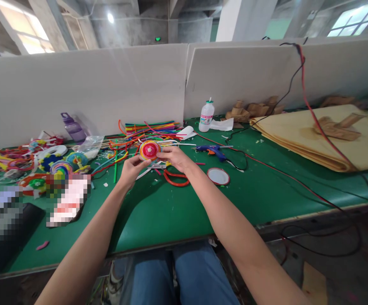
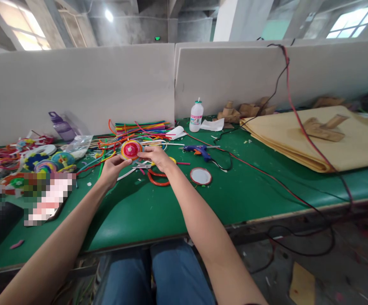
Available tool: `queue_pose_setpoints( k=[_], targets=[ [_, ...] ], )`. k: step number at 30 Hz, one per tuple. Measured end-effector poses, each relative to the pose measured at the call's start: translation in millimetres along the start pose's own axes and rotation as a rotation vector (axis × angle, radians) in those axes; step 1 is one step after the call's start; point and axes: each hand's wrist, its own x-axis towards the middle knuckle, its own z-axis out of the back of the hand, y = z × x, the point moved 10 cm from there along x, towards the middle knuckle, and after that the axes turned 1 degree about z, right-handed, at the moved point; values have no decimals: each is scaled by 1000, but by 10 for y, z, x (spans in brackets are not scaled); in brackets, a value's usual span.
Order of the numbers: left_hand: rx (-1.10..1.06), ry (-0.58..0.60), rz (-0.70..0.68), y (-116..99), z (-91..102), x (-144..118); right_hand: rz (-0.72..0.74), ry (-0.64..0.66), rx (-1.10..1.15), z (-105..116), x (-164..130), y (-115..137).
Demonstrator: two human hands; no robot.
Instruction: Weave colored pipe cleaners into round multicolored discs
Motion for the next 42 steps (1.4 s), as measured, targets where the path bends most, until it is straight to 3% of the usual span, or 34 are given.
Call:
queue_pose_setpoints(
  k=[11, 17, 27, 32, 36, 39, 42],
  targets=[
    [-120, 51, 32, 65, -10, 32, 41, -65, 7, 60, 22, 6],
    [-120, 6, 25, 18, 22, 18, 28, -37, -1, 13, 5, 24],
    [-128, 23, -14, 12, 31, 31, 155, -87, -182, 63, -3, 183],
    [-66, -104, -41, -39, 138, 31, 110, -82, -105, 46, -11, 154],
    [-213, -238, 117, 110, 233, -1, 82, -154, 135, 121, -10, 125],
    [-256, -137, 240, 204, 74, -40, 17, -194, 295, 146, -7, 28],
    [-219, 30, 230, 161, -141, -79, -38, -176, 363, 70, -7, -64]
  ],
)
